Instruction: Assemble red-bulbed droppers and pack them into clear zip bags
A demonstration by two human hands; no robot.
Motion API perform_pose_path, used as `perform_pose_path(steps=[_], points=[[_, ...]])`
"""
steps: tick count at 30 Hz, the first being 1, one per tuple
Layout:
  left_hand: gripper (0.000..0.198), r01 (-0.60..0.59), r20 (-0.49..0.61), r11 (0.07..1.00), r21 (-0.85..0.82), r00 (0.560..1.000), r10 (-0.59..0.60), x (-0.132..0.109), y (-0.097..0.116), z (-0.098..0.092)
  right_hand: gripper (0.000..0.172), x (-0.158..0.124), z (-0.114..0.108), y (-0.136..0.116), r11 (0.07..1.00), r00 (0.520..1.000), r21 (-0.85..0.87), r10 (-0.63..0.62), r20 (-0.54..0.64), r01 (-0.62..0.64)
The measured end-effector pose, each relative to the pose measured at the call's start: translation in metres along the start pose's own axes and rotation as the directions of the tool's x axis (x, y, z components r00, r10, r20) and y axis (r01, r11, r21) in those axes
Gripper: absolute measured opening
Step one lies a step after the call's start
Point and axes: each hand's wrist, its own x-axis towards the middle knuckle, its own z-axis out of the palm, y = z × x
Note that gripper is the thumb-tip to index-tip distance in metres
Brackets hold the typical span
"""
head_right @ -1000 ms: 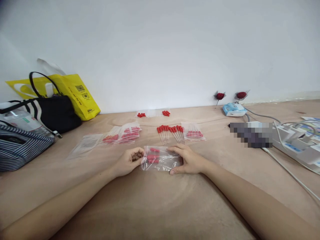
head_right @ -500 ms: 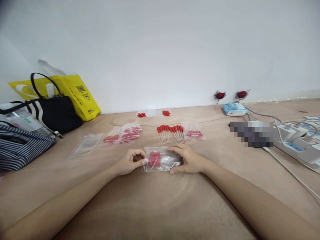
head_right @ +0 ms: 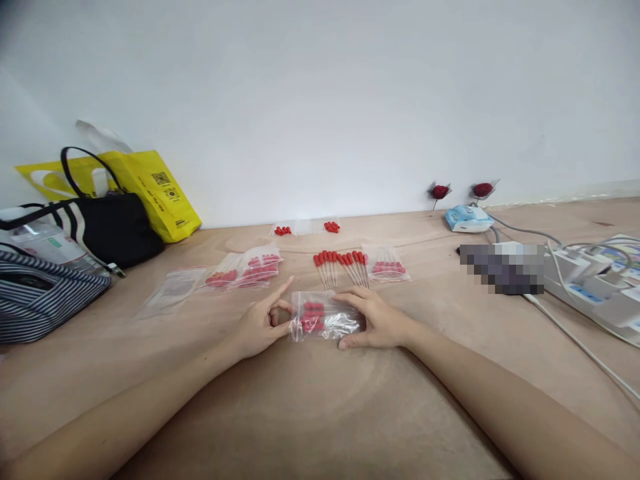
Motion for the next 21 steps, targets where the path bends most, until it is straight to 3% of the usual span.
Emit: perform_pose_path(steps=[3,7,10,21], points=[[0.060,0.013,-0.024,0.999,0.052,1.000,-0.012,-0.004,-0.002,-0.002,0.077,0.000,0.003,-0.003,0.999,0.999,0.021,-0.027,0.020,0.027],[0.033,0.047,-0.073,0.995,0.092,0.997,-0.040,-0.011,-0.006,-0.006,0.076,0.000,0.009,-0.012,0.997,0.996,0.047,-0.071,0.050,0.068],[0.010,-0.009,-0.113,0.989,0.146,0.993,0.026,-0.014,-0.011,-0.011,0.076,0.000,0.011,-0.015,0.998,0.998,0.032,-0.051,0.026,0.050],[0.016,-0.182,0.049,0.980,0.084,0.983,0.179,-0.012,-0.011,-0.013,0.075,0.001,0.007,-0.006,0.997,0.997,-0.023,-0.075,0.012,0.075]])
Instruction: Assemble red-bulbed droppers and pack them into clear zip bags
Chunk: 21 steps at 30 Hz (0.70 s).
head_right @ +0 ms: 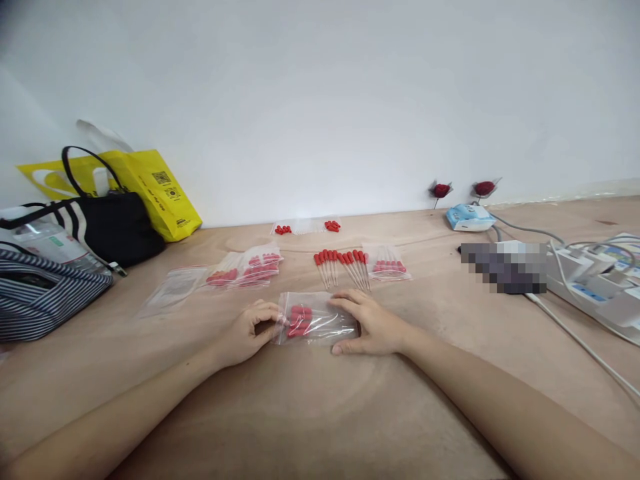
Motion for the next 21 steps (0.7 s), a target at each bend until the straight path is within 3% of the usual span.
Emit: perform_pose_path(steps=[3,7,11,16,21], points=[[0.015,0.002,0.009,0.997,-0.076,1.000,-0.001,0.001,-0.002,-0.005,0.074,0.000,0.000,0.000,1.000,1.000,-0.005,-0.008,0.006,0.008],[0.012,0.144,-0.120,0.989,-0.047,0.982,-0.148,0.021,-0.011,-0.015,0.075,0.000,-0.001,0.000,1.000,1.000,-0.002,0.007,0.024,-0.007],[0.010,0.214,-0.155,0.977,0.000,0.965,-0.212,0.071,-0.018,-0.013,0.075,0.001,-0.002,-0.001,1.000,0.999,-0.010,0.013,0.036,-0.012],[0.016,0.375,-0.161,0.926,-0.038,0.912,-0.376,0.145,-0.032,0.011,0.074,0.002,-0.003,-0.001,1.000,0.998,0.002,0.019,0.051,-0.020],[0.028,0.396,-0.119,0.902,-0.169,0.901,-0.418,0.177,-0.044,0.025,0.075,0.002,-0.002,-0.001,1.000,0.999,0.001,0.031,0.045,-0.031]])
